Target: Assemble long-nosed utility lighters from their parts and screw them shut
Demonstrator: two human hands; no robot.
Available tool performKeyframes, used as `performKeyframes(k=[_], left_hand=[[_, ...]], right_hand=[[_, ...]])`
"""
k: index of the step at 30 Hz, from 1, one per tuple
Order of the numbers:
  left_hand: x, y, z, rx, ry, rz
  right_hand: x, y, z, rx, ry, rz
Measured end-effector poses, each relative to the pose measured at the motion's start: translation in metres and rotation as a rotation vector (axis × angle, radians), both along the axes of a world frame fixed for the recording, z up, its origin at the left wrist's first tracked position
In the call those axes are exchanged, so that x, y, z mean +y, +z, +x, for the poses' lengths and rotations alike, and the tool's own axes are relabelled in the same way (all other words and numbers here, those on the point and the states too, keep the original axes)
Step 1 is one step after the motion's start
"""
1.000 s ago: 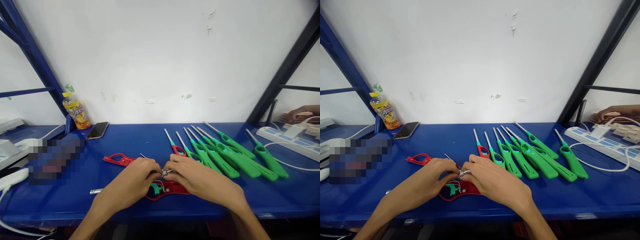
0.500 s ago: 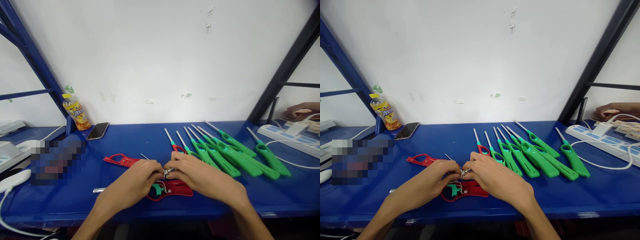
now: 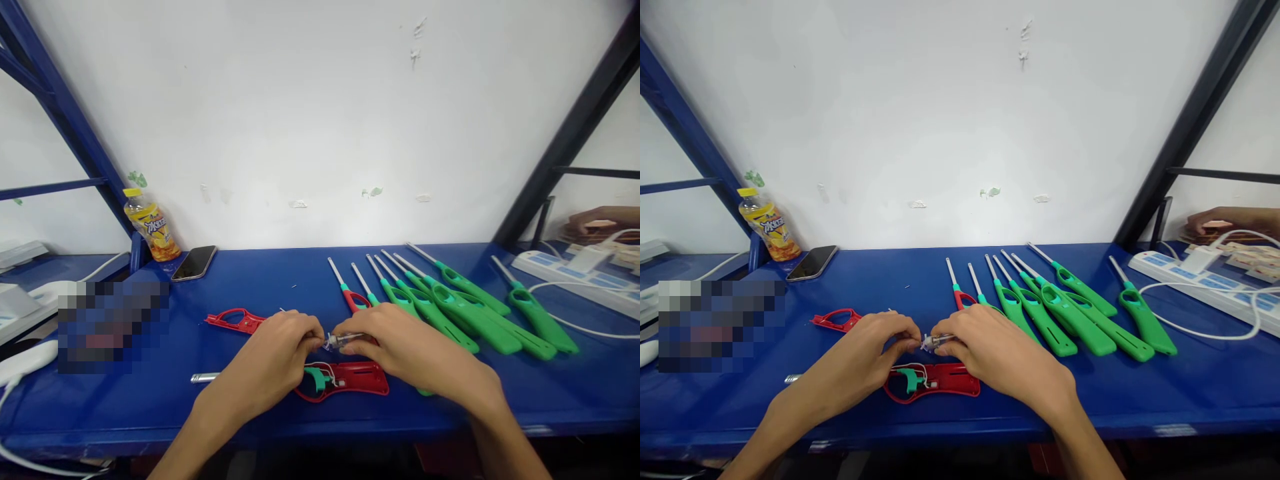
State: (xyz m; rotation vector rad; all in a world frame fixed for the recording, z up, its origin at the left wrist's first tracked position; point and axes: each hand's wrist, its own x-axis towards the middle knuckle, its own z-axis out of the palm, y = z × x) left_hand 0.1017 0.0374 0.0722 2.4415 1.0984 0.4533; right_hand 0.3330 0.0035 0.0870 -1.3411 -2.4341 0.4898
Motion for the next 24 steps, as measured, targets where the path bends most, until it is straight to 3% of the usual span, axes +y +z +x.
performKeyframes(k=[11,21,24], left_hand=[[-0.0023,-0.0024,0.0039,-0.005,-0.020,0.064],[0.0002,0.0014,0.0001,-0.030,0.011,0.003],[-0.0007,0.0003,0.0022,-0.019,0.013,0.048]], right_hand=[[-0.0050,0.0018,-0.0016,-0.046,-0.057,0.008],[-0.0014,0.0045,0.0057,-0.038,-0.017,-0.006],[-0.0022,0.0036,0.0056,-0.058,-0.030,0.001]])
